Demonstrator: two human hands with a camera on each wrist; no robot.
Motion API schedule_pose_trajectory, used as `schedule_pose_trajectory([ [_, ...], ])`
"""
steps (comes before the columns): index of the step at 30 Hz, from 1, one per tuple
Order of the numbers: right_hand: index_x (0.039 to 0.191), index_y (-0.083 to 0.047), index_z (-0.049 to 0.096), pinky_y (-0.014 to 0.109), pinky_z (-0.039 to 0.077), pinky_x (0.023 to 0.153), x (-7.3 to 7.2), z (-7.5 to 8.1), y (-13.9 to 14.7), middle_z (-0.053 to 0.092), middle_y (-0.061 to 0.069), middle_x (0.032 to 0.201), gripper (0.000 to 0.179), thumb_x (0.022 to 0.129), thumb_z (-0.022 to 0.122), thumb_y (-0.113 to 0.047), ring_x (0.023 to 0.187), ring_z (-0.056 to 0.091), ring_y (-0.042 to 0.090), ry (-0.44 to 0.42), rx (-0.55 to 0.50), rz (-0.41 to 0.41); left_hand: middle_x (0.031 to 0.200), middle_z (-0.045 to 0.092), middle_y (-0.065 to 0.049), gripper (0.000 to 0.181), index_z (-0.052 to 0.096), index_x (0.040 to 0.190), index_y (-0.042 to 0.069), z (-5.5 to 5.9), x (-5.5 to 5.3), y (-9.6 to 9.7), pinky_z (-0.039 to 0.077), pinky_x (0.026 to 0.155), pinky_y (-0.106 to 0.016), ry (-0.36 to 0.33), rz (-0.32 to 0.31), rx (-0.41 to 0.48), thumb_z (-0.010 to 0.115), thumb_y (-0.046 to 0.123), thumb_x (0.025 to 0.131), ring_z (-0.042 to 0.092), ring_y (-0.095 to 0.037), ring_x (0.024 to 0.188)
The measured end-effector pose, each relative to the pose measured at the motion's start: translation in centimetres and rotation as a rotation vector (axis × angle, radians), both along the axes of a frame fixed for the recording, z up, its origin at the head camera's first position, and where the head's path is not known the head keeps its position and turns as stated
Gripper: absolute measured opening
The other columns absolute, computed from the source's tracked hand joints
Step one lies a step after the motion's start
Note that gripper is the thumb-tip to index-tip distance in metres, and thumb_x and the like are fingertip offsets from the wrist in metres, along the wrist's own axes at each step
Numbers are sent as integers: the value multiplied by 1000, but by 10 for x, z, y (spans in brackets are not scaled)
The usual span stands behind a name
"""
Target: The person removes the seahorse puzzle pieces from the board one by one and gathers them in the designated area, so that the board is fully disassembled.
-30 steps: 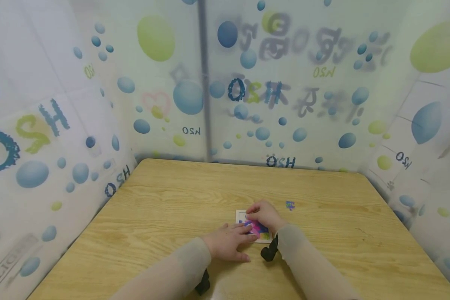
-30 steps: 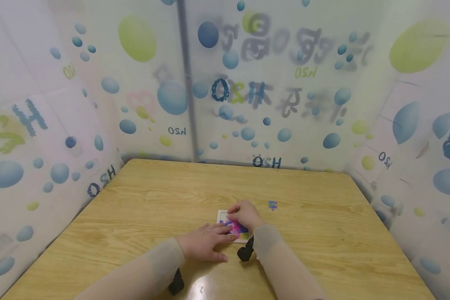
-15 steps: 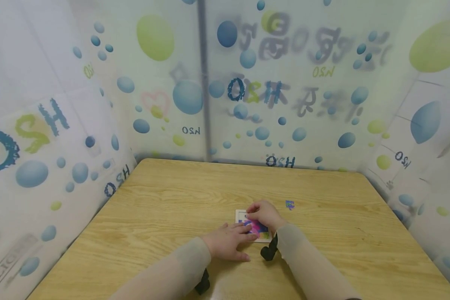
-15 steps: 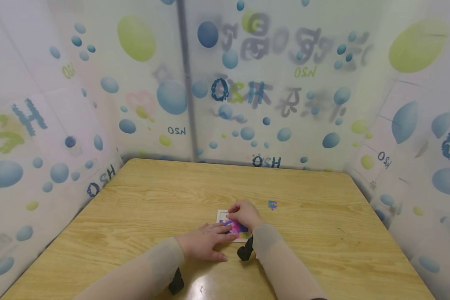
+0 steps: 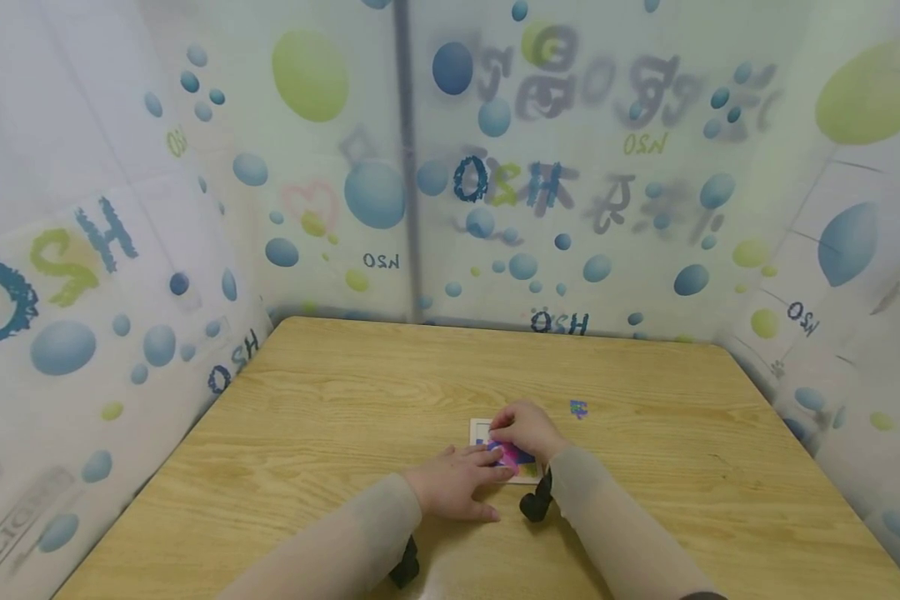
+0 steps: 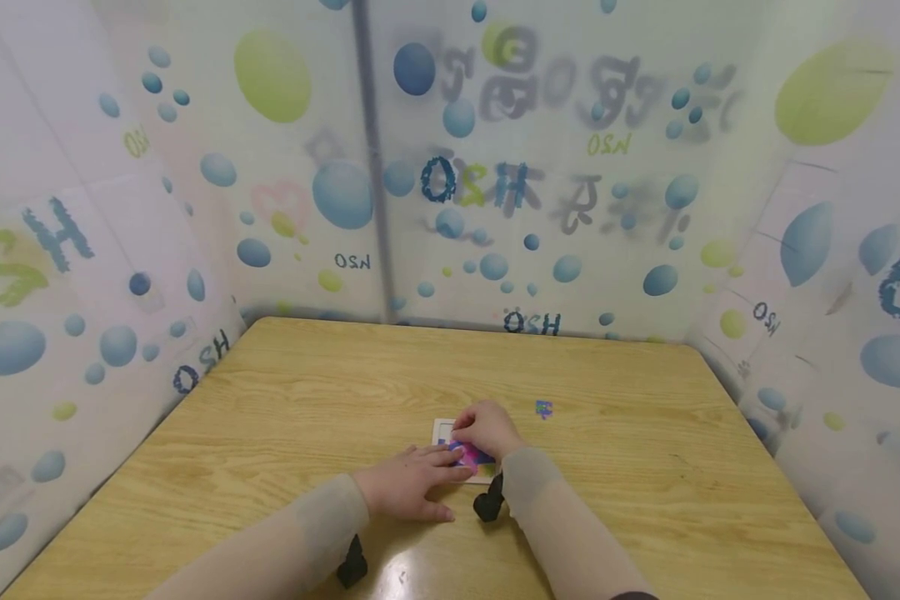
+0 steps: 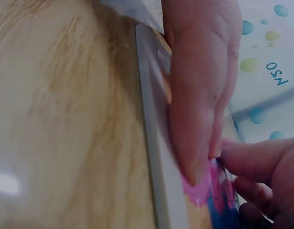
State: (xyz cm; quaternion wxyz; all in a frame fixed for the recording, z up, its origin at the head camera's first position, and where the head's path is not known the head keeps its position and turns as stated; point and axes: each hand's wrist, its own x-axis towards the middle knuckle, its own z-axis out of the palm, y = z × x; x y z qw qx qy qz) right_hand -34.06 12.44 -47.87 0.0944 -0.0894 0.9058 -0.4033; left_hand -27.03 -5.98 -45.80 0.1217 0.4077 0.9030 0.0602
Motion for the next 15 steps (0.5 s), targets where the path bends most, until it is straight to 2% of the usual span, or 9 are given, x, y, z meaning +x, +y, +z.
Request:
schedule_pose_trajectory([
  [5,86,-12,72,41,43,86,-1,2,-2,59,1,92,4,84,75,-15,87,52,19,-41,-5,14,157,27,3,64,38,148,35,-1,0,0,32,104,-63,3,-1,-1,53,60,90,23,-22,144],
  [15,85,-11,72,40,44,86,0,4,-3,61,0,88,4,84,75,-13,85,53,18,-40,-13,17,157,25,3,64,38,148,35,1,0,0,31,105,-62,-8,8,-5,54,60,90,22,-21,144],
])
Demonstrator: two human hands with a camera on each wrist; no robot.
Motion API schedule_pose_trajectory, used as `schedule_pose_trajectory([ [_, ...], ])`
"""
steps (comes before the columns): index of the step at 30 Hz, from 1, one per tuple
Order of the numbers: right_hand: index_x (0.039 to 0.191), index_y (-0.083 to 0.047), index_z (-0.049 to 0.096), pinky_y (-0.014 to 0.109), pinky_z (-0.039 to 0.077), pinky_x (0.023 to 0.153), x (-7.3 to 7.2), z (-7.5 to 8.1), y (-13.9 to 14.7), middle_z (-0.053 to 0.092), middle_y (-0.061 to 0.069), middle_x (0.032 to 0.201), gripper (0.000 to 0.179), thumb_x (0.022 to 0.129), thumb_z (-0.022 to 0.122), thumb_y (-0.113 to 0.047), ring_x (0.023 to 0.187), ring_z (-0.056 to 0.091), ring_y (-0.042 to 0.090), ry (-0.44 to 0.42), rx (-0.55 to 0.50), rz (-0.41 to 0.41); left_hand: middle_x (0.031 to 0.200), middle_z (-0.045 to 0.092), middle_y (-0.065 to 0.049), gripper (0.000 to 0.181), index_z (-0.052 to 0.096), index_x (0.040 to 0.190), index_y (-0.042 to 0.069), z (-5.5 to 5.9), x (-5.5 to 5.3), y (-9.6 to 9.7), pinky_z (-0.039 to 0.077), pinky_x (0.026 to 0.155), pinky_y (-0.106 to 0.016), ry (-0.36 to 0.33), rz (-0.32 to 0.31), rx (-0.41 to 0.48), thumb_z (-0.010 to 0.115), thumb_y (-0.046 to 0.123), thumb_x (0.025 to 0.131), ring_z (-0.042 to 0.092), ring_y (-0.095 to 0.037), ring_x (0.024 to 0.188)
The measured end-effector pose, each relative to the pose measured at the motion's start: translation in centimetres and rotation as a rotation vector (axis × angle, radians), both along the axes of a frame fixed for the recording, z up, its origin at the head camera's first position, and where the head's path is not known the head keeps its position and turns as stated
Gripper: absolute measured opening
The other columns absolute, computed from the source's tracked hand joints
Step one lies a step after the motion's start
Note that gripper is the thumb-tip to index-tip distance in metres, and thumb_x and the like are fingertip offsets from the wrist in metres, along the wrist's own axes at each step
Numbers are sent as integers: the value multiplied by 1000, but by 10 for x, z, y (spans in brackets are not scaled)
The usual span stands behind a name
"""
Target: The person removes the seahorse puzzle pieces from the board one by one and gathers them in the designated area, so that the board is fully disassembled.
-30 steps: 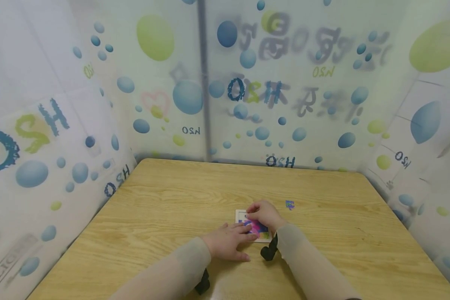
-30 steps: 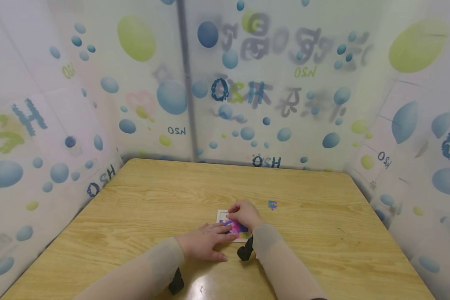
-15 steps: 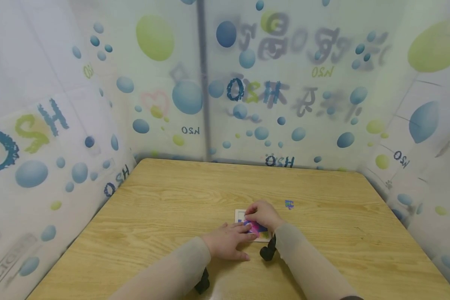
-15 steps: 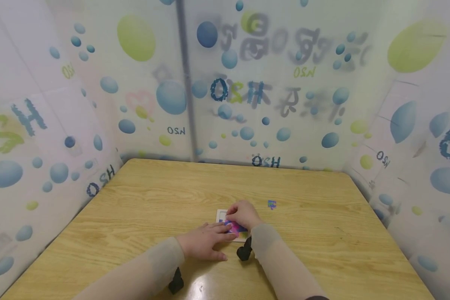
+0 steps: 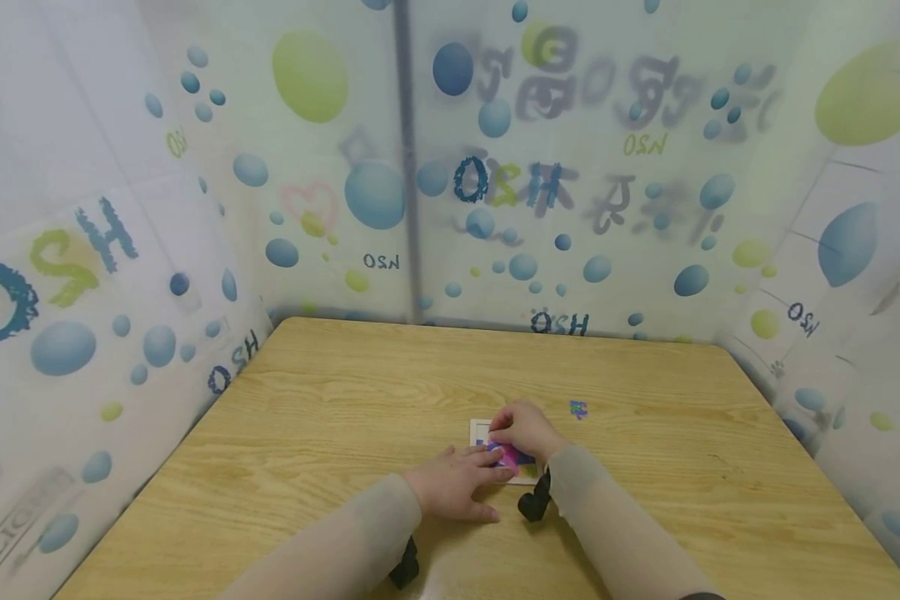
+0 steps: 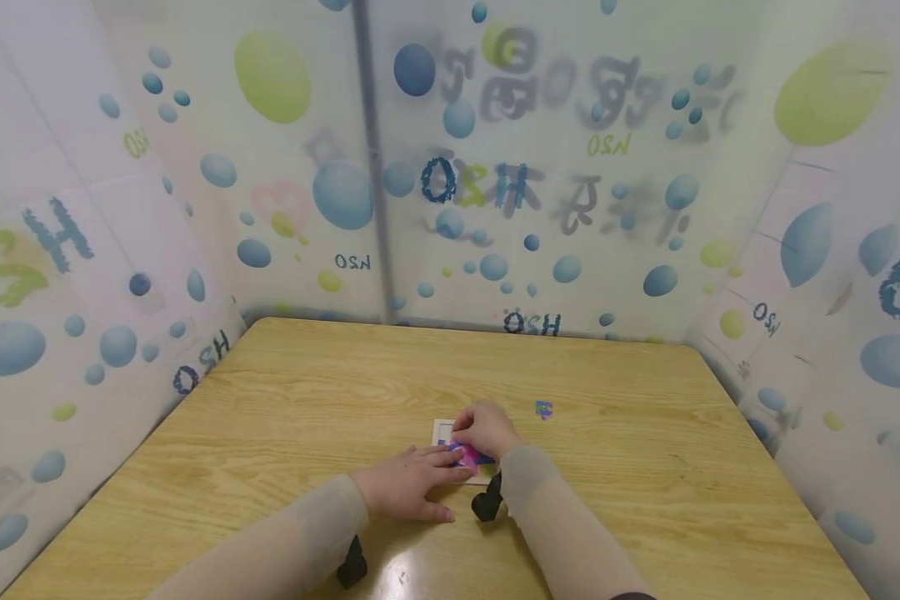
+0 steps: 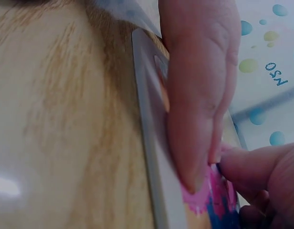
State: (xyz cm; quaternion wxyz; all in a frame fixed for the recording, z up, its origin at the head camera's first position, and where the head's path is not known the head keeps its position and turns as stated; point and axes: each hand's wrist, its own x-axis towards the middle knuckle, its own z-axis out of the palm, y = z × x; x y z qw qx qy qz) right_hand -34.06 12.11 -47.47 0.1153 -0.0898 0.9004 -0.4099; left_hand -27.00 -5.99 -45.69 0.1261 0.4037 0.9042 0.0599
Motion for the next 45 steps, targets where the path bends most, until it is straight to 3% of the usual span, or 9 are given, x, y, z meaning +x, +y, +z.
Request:
schedule_pose_trajectory([
  [15,85,-12,71,39,43,85,-1,-2,1,60,1,90,4,84,74,-11,86,53,19,9,-20,-4,157,26,3,64,39,147,34,2,1,0,31,105,-62,3,1,-1,54,59,90,23,-22,144],
  [25,99,-11,70,45,45,91,0,-2,4,63,2,99,12,87,71,-11,94,56,21,-24,-82,-29,157,27,2,64,39,148,34,3,2,0,31,105,-61,9,-5,-2,54,59,90,24,-23,143],
  [34,93,-9,71,41,46,88,-3,-4,3,65,1,90,8,85,72,-8,88,58,18,-15,-89,-56,156,28,1,64,39,147,34,3,2,0,31,106,-61,17,-4,-4,54,59,90,25,-23,143],
  [45,94,-9,69,39,45,86,-1,-2,5,63,2,91,9,85,72,-8,88,56,19,-35,-106,-77,157,27,2,65,39,147,35,1,1,1,31,106,-61,22,-1,-7,53,60,90,24,-22,143],
])
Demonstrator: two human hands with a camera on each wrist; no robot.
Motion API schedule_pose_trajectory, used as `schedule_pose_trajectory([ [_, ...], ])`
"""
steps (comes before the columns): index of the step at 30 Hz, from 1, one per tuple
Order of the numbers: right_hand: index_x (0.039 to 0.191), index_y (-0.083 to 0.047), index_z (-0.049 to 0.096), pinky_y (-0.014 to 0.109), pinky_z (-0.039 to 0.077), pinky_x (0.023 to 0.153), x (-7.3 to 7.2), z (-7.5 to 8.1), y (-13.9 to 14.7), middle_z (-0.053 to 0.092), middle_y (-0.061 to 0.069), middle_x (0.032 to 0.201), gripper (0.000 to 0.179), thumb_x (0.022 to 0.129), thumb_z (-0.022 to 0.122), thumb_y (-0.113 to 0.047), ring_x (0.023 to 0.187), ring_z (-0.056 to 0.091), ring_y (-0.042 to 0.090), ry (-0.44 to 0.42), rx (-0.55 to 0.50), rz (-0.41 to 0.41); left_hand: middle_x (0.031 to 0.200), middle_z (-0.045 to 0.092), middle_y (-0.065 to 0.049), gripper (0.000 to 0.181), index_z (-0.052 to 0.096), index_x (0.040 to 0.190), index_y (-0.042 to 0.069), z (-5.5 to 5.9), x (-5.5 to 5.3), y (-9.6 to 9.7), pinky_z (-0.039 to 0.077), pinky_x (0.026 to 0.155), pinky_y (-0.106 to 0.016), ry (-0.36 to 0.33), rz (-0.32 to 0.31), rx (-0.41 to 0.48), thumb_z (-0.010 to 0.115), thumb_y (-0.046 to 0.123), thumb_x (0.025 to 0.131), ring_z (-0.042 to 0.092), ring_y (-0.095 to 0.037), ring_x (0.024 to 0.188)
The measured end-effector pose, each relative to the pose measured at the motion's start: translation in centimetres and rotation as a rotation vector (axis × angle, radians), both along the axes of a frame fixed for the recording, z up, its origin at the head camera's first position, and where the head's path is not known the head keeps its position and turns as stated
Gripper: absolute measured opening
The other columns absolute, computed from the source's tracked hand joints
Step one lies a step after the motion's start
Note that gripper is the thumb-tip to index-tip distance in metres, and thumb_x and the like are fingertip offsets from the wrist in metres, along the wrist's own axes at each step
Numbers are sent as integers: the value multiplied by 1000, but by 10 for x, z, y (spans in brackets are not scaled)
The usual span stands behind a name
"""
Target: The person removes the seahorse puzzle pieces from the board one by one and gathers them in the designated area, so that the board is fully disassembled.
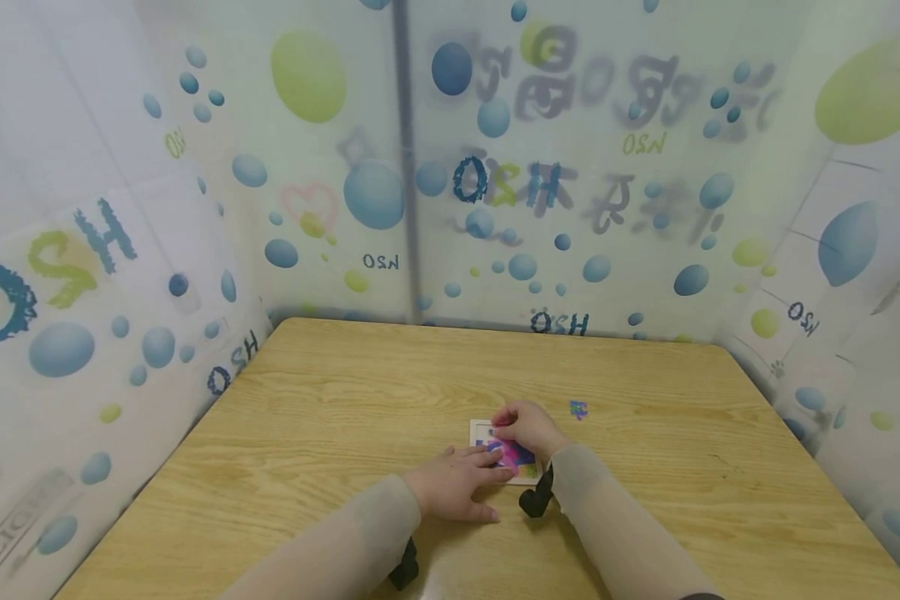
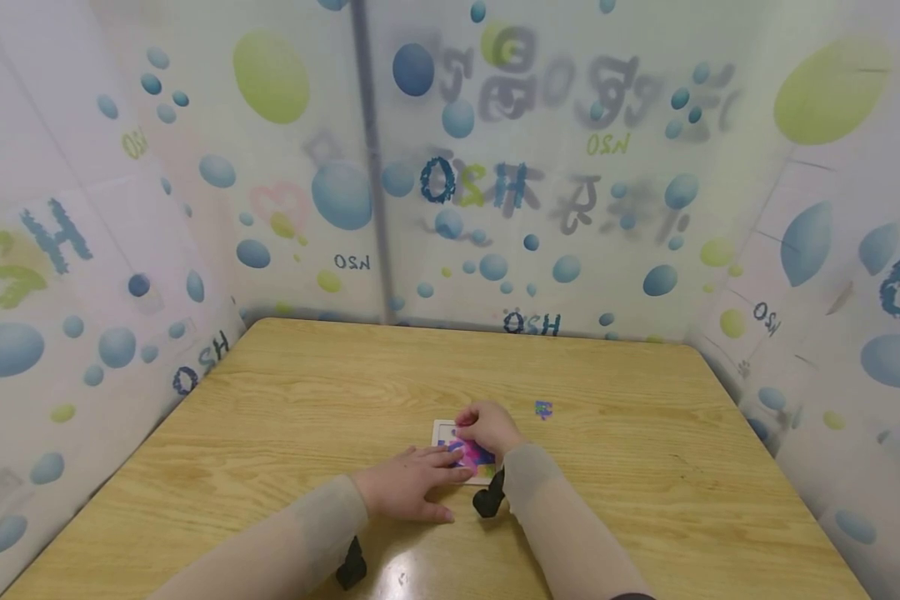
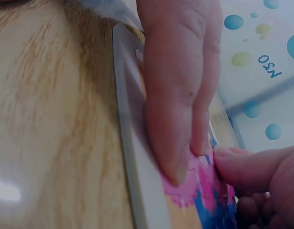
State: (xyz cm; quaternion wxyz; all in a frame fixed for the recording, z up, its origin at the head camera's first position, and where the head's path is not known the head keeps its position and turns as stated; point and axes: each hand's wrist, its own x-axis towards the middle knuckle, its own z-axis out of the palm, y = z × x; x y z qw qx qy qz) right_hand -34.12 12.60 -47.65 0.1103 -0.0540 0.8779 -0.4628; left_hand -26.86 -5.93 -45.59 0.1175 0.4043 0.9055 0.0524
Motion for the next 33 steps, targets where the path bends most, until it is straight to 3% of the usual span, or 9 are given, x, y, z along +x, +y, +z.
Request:
schedule_pose_trajectory([
  [33,95,-12,72,41,44,88,3,2,5,65,4,96,9,87,71,-10,91,56,22,-78,-58,-56,157,26,3,64,39,147,35,1,0,0,30,106,-62,-31,7,5,54,59,90,23,-22,144],
])
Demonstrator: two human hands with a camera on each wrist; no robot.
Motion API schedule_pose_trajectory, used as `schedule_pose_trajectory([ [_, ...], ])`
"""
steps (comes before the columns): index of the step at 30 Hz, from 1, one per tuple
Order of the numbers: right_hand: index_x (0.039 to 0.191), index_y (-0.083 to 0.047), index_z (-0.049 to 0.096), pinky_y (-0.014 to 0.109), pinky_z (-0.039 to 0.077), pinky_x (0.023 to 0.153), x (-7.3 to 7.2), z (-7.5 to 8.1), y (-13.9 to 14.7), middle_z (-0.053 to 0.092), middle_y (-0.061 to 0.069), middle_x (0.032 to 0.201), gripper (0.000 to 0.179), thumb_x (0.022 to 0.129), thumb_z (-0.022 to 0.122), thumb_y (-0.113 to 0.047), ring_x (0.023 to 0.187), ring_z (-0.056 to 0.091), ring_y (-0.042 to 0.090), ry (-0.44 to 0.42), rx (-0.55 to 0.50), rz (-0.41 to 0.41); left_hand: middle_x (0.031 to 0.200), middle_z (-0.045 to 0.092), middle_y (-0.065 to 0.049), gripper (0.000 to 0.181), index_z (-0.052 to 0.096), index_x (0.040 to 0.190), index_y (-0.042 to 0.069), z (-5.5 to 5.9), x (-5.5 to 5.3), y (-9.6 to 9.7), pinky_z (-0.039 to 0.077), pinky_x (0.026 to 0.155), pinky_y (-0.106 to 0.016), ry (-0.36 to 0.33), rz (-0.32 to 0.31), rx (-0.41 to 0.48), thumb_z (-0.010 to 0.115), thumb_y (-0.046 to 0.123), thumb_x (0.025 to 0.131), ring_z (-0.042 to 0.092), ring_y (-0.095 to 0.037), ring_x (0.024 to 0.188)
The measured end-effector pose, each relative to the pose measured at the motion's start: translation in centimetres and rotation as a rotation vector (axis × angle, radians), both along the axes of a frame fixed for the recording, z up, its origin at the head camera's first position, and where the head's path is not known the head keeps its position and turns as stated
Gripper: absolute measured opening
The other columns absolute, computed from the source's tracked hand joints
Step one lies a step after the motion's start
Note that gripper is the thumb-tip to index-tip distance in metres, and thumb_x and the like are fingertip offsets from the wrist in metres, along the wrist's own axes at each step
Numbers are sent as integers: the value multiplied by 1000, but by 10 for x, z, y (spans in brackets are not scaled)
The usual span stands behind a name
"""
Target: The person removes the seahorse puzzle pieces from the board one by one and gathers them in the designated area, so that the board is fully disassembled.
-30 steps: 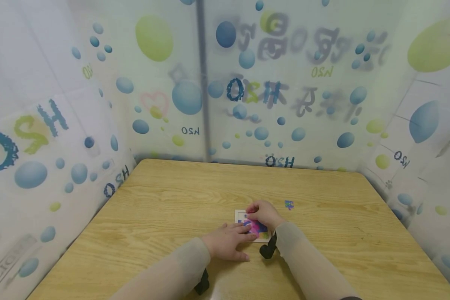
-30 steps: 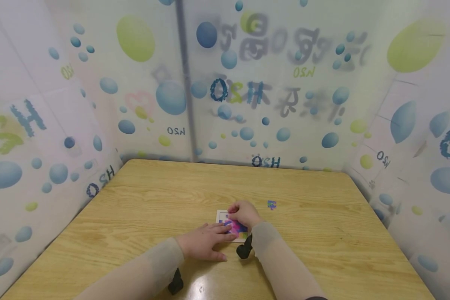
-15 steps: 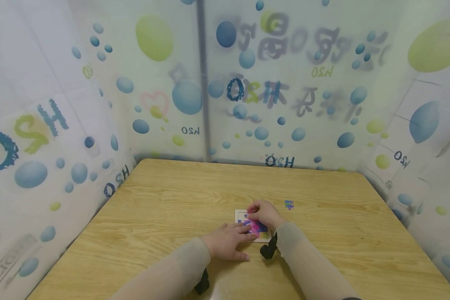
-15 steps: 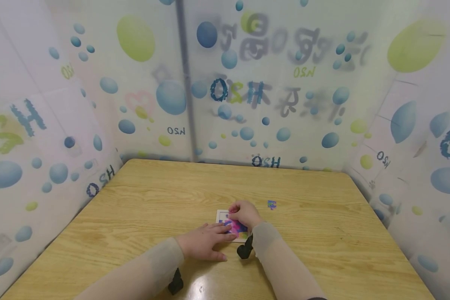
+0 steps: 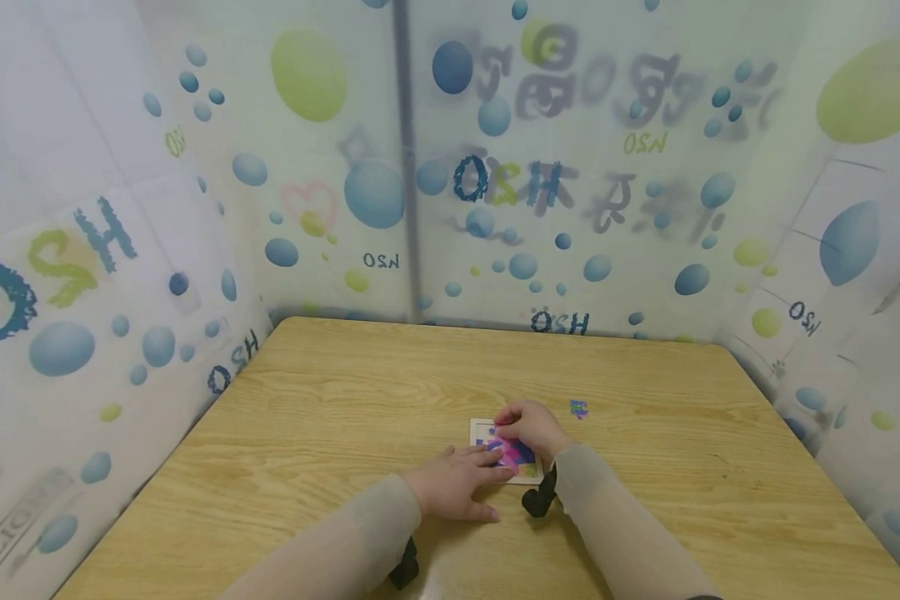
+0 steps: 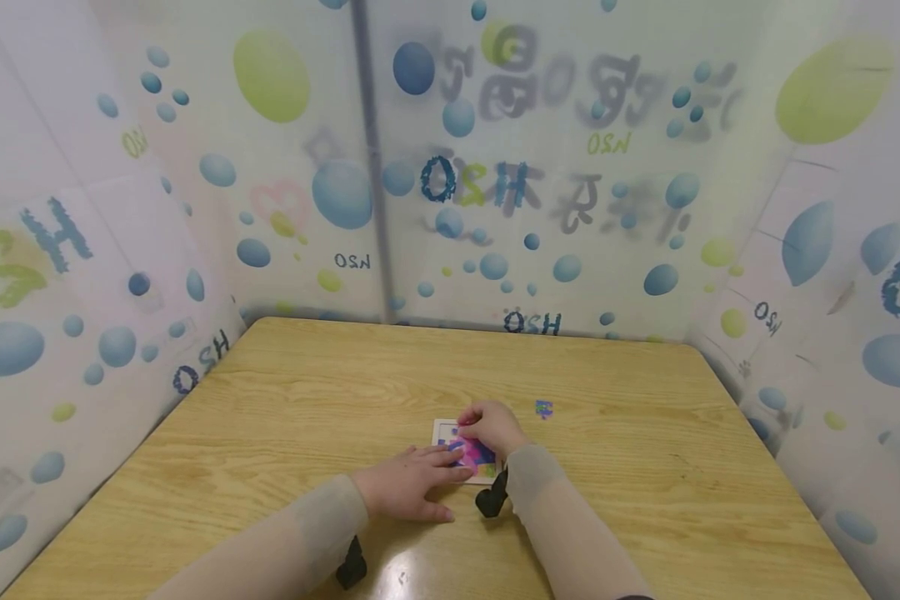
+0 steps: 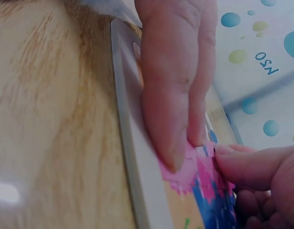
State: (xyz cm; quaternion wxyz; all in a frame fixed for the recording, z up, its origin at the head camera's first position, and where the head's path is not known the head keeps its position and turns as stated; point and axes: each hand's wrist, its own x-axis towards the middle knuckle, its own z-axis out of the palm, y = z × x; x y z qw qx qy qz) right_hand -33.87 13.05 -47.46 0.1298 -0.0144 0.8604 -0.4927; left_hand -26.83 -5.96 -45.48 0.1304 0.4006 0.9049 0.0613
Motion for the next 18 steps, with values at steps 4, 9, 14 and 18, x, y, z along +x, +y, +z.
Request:
schedule_pose_trajectory([
  [4,96,-12,71,41,45,87,0,1,0,64,4,96,9,87,70,-11,91,55,22,-13,1,-6,157,26,3,64,38,147,36,0,0,0,30,106,-61,2,0,-3,54,59,90,23,-22,144],
  [9,94,-12,71,38,44,85,1,1,0,64,4,96,7,87,70,-10,90,55,22,-14,-3,-5,157,26,3,64,38,147,36,0,-1,0,30,106,-62,-3,-1,-1,54,59,90,23,-22,144],
  [14,94,-10,71,36,44,82,1,2,2,64,5,96,7,88,69,-9,90,55,22,-19,-22,-2,157,27,4,64,39,147,36,-1,-1,0,30,106,-62,1,-1,-1,54,59,90,23,-21,144],
  [18,96,-10,72,34,44,81,0,3,3,64,5,96,8,88,68,-9,89,55,22,-27,-29,-3,157,27,4,64,38,147,36,-1,-1,0,30,106,-62,-2,0,-1,54,60,90,23,-21,144],
])
